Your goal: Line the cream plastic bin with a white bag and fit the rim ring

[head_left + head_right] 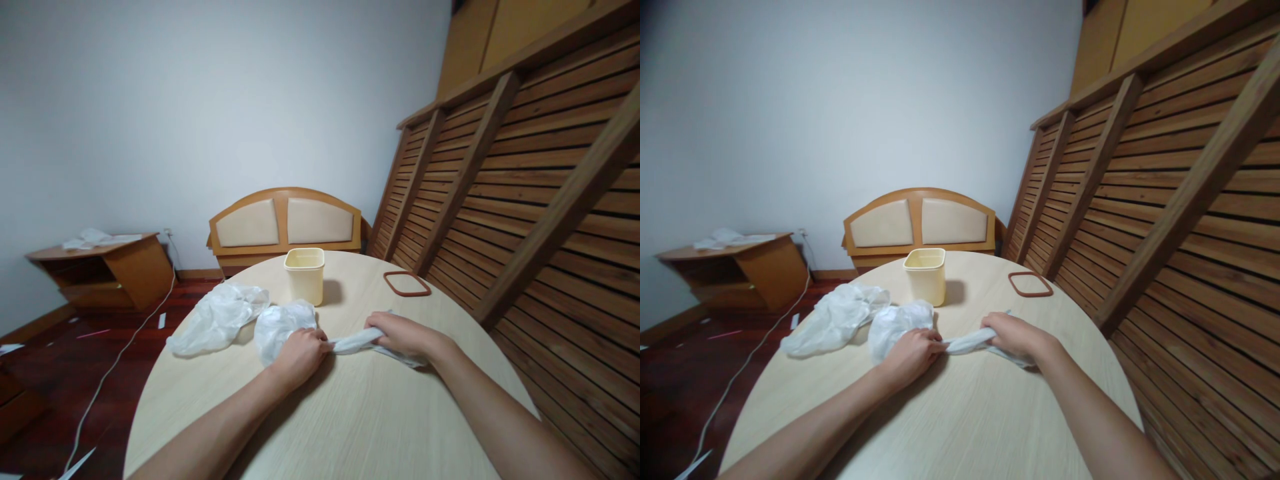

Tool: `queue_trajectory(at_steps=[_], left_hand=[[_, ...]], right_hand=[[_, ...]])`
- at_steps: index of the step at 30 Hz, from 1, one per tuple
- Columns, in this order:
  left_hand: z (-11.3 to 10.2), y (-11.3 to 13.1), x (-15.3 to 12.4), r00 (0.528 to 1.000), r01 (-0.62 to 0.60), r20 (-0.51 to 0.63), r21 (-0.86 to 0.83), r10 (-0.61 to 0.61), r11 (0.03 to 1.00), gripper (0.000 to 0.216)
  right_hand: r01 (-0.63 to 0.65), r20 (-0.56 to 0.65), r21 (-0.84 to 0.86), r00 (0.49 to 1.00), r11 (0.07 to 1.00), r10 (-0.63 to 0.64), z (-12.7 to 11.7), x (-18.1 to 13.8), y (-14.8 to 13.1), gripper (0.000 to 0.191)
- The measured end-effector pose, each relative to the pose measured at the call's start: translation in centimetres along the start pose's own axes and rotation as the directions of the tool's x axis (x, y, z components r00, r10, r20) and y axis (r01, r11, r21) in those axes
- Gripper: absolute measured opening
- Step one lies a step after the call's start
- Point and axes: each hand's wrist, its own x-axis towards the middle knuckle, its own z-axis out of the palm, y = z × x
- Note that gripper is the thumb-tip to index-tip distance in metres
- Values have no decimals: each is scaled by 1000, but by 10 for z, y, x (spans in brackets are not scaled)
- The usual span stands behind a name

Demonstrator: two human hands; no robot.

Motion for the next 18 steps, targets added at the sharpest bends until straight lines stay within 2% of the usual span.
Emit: queue_trajectory(at_steps=[5, 8, 11, 13, 15, 18], left_hand=[[4, -3, -2, 1000, 1, -28, 31, 0, 1000, 29], [7, -4, -2, 999, -15, -42, 42, 17, 999, 28], [7, -4, -1, 998, -19, -53, 42, 21, 999, 26], [6, -3, -1, 998, -19, -54, 40, 21, 999, 25], [4, -1, 0, 998, -24, -49, 39, 26, 999, 25], [2, 0, 0, 999, -29, -38, 35, 30, 999, 22]], right_hand=[[-91, 53, 117, 995, 989, 85, -12, -11, 29, 26], [-111, 6, 52, 994, 992, 111, -18, -16, 35, 32], [-64, -146, -44, 988, 997, 57, -21, -17, 18, 48], [29, -195, -47, 980, 998, -37, -18, -13, -5, 56], [150, -191, -26, 970, 988, -152, -9, -8, -28, 65], [238, -126, 1, 964, 971, -236, 12, 2, -54, 69]])
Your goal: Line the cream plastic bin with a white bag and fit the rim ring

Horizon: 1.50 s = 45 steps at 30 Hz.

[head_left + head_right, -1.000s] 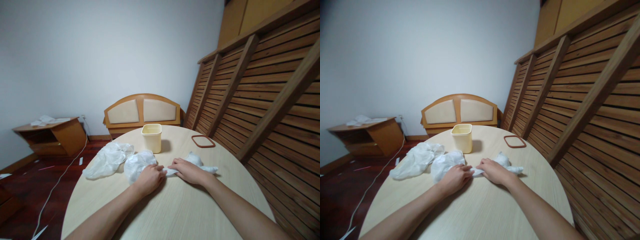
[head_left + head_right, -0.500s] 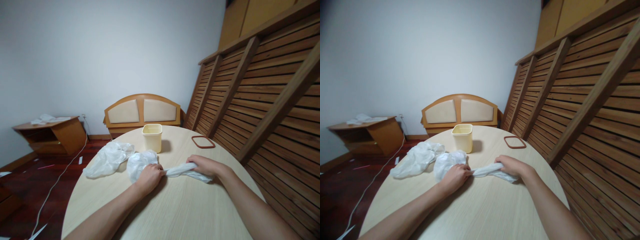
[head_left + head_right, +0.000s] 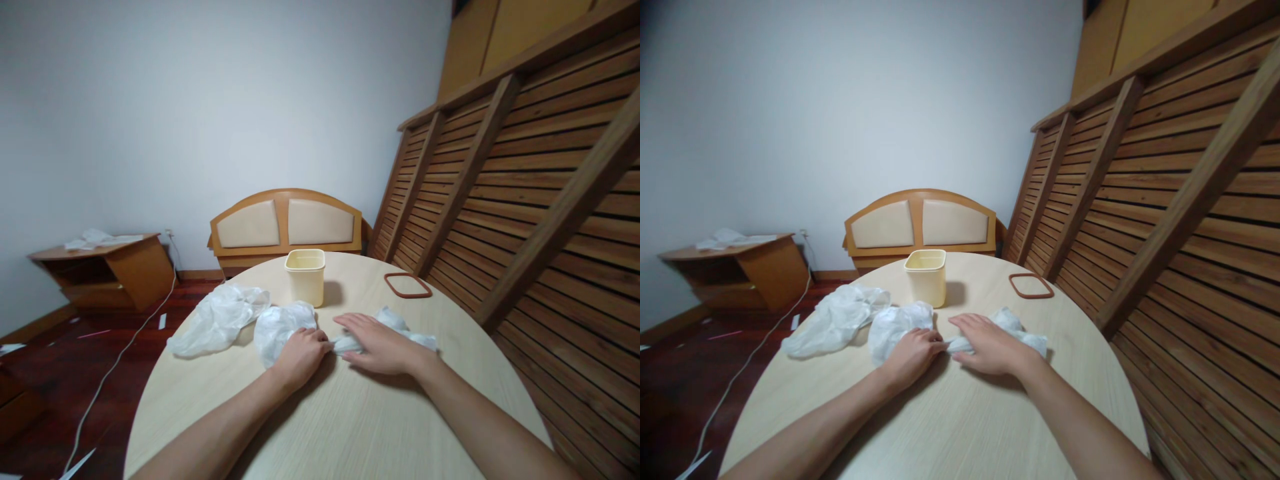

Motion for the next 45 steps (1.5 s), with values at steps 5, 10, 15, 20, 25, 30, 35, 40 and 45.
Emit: queue_trajectory(at_steps=[5, 10, 15, 20, 25, 30, 35, 40, 45], left_hand=[[-1, -1, 0, 993, 107, -42, -76, -110, 991, 21], [-3, -1, 1, 977, 194, -59, -137, -203, 971, 21], [-3, -2, 0, 978, 200, -39, -121, -206, 972, 28], [-4, -6, 0, 1000, 9, 5, -2, -9, 1000, 37], [-15, 0, -4, 999, -37, -8, 17, 38, 999, 31], [-32, 10, 0, 997, 27, -65, -74, -32, 997, 25], [-61, -5, 20, 989, 123, -49, -259, -140, 958, 33], [-94, -35, 42, 982, 55, -100, -662, -161, 748, 40], [-96, -54, 57, 928, -53, -200, -907, -315, 419, 42]], right_hand=[[40, 30, -3, 999, 999, -40, 24, 11, -2, 60], [45, 12, -29, 999, 999, -45, 21, 17, 5, 29], [-4, 41, 79, 999, 997, 1, 11, 14, 9, 35], [-27, 77, 96, 997, 995, 19, -2, 9, 11, 29], [-68, 73, 21, 995, 997, 66, -12, 8, 9, 30], [-37, 39, -71, 998, 997, 40, -21, 10, 4, 38], [-58, -61, -90, 997, 994, 53, -41, 18, 6, 35], [-4, -252, 72, 968, 997, 22, -79, 35, 9, 35], [59, -272, 161, 962, 985, -13, -111, 49, 4, 31]])
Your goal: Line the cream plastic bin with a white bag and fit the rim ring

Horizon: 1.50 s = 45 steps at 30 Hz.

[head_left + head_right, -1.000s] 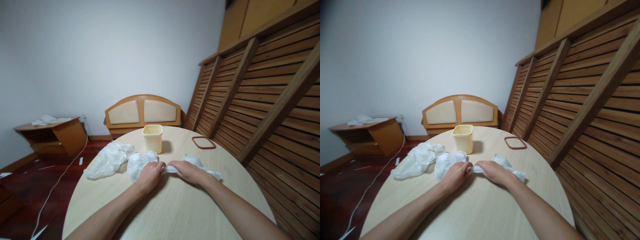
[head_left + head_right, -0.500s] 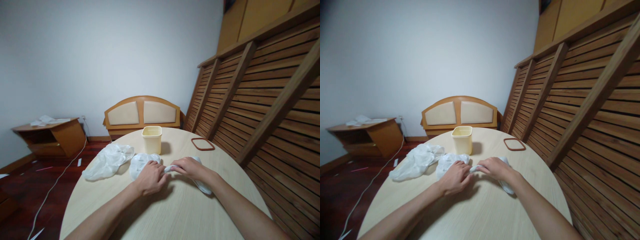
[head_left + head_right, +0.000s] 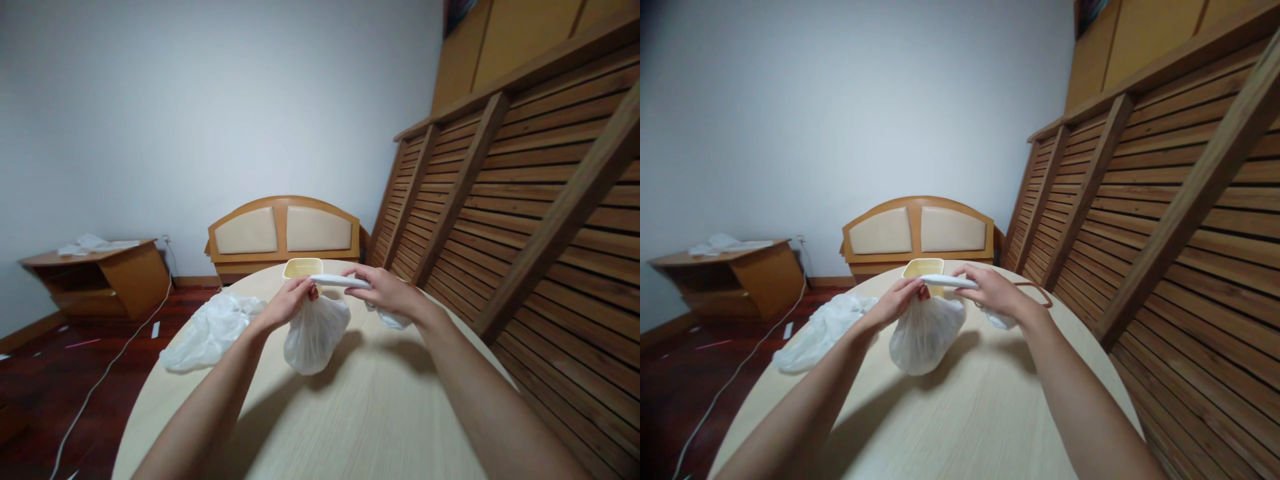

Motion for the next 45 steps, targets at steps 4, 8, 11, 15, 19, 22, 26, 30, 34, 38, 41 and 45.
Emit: queue_trajectory(at_steps=[4, 8, 11, 15, 19, 22, 26, 30, 34, 38, 41, 45], left_hand=[[-1, -15, 6, 996, 46, -75, -114, -54, 992, 40], [-7, -19, 4, 992, 106, -61, -89, -112, 990, 38], [-13, -8, -2, 986, 163, -15, -35, -163, 986, 37], [-13, 15, -14, 983, 167, 73, 48, -171, 985, 44], [-1, 29, -19, 975, 186, 123, 27, -188, 982, 68], [2, 31, -20, 972, 140, 168, 148, -165, 979, 52], [-7, 32, -23, 966, 133, 172, 320, -195, 938, 54], [-15, 35, -28, 946, 188, 202, 294, -253, 937, 58], [-13, 38, -29, 940, 153, 247, 316, -237, 936, 50], [-12, 40, -30, 931, 57, 328, 298, -158, 953, 42], [-12, 37, -30, 937, 16, 334, 236, -97, 972, 42], [-9, 32, -25, 983, -17, 185, 60, 5, 998, 47]], right_hand=[[-46, 31, 4, 998, 999, 46, -6, 4, -1, 32], [-82, 59, 33, 995, 996, 80, -5, 2, 6, 33], [-72, 35, 23, 997, 997, 71, -4, 1, 12, 31], [3, -6, -10, 1000, 1000, -3, 1, 5, 12, 29], [97, 35, -8, 995, 995, -97, 10, 10, 4, 28], [108, 65, -2, 992, 994, -107, 14, 11, -3, 28], [67, 69, 71, 995, 995, -72, 12, 8, -9, 30], [0, 89, 166, 996, 986, -15, 5, 6, -8, 36], [-88, 119, 264, 991, 961, 58, -1, 2, -2, 44], [-116, 69, 314, 993, 942, 99, -4, -1, 3, 50], [-114, 27, 312, 993, 943, 111, -3, -1, 6, 50], [-143, 16, 302, 989, 942, 145, 1, 2, 11, 48]])
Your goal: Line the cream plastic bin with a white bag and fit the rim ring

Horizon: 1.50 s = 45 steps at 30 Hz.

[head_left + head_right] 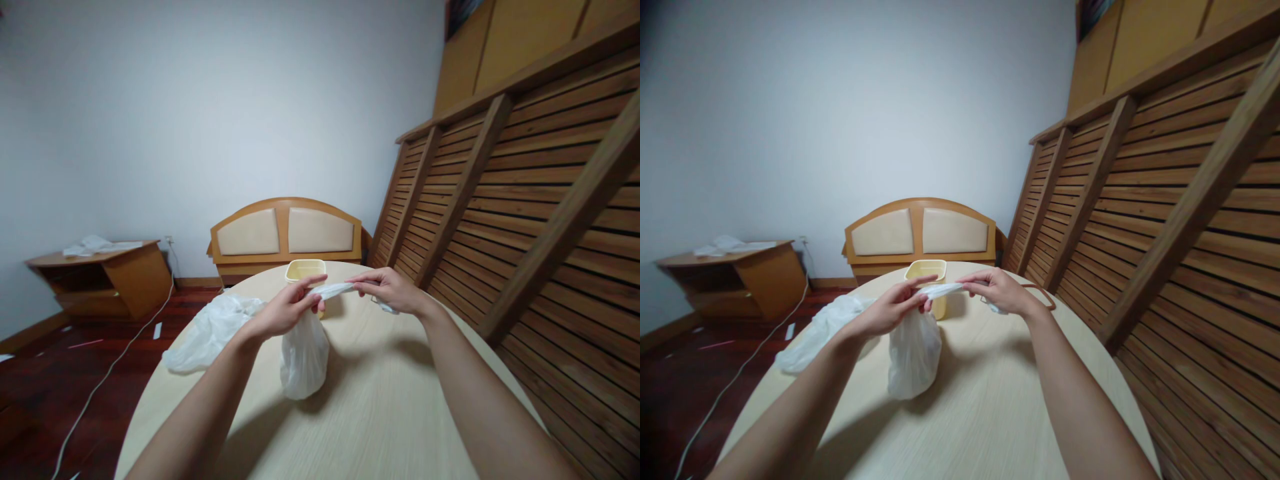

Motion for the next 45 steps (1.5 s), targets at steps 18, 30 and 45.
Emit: queue_trajectory(at_steps=[18, 30, 45], left_hand=[[18, -34, 12, 944, -106, -266, 318, 196, 942, 51], [13, -35, 9, 893, 129, -438, 467, 102, 875, 52], [20, -34, 9, 971, -68, -215, 176, 106, 982, 56]], right_hand=[[261, 187, -521, 964, 813, -190, 44, 2, -22, 16], [205, 152, -492, 977, 846, -149, 42, -4, -33, 24], [208, 52, -453, 977, 867, -207, 55, 5, -29, 24]])
